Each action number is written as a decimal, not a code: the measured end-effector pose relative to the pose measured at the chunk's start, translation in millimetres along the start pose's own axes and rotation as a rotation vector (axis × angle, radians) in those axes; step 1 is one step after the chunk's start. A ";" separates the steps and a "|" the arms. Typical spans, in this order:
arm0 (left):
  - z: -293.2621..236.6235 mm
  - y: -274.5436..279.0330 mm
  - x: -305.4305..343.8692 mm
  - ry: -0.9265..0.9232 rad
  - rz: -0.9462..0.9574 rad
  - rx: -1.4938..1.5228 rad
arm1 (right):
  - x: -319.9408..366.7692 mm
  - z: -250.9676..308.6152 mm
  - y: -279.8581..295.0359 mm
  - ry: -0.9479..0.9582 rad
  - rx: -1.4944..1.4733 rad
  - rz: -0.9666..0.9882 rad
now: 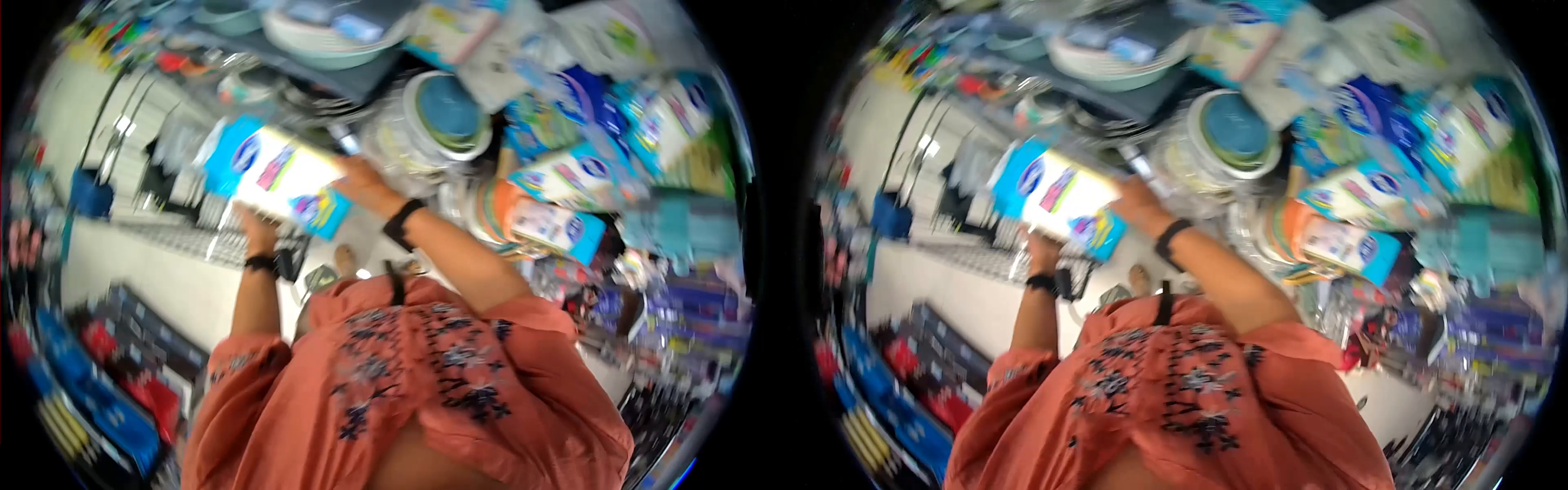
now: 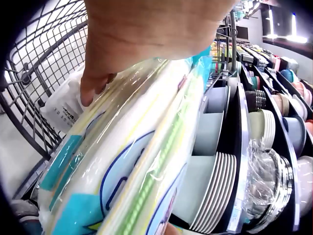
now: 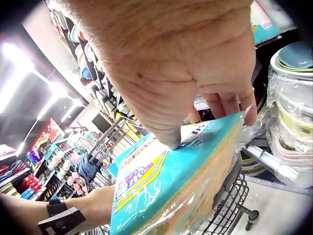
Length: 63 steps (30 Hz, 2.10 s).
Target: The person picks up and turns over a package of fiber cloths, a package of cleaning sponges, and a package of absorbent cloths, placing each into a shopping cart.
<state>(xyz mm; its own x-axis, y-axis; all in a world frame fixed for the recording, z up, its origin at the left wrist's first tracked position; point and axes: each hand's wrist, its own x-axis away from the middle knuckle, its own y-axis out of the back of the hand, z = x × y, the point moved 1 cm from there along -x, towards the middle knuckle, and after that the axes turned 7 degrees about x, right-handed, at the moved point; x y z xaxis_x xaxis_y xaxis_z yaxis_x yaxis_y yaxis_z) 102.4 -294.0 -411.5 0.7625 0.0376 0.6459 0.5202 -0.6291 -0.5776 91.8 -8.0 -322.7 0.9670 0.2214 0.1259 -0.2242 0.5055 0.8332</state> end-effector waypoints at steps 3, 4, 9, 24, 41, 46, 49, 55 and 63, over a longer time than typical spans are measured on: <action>-8.3 -42.8 20.7 -0.019 0.245 -0.049 | 7.2 -0.8 -7.9 -0.029 -0.008 -0.003; -8.6 -49.1 26.6 -0.035 0.171 -0.118 | 14.2 8.3 4.0 -0.055 -0.020 0.029; -16.1 -35.1 28.9 0.010 0.139 -0.302 | 28.0 20.9 16.8 -0.124 0.024 0.064; -46.1 -28.6 70.2 -0.354 -0.086 -0.683 | 73.0 6.5 42.3 -0.092 -0.064 -0.062; 59.8 -222.6 174.0 -0.445 0.486 -0.965 | 259.3 -148.1 146.2 -0.448 -0.747 -0.127; 139.6 -275.0 208.0 -0.214 0.728 -1.065 | 322.9 -177.1 176.0 -0.514 -0.957 -0.447; 182.7 -301.3 234.9 -0.121 0.813 -1.095 | 353.9 -194.9 198.6 -0.520 -1.031 -0.548; 251.9 -346.3 265.5 -0.050 0.990 -1.098 | 378.1 -203.8 269.3 -0.429 -0.948 -0.900; 280.5 -339.8 291.8 -0.008 0.993 -1.123 | 352.4 -210.7 339.1 -0.171 -1.125 -1.082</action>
<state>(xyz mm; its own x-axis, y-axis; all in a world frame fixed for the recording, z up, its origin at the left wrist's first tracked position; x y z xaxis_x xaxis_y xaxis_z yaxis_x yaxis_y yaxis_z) 256.0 148.5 -166.8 0.6225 -0.7491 0.2264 -0.7523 -0.6526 -0.0906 331.1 417.1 -109.2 0.7061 -0.6979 -0.1199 0.6618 0.7106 -0.2389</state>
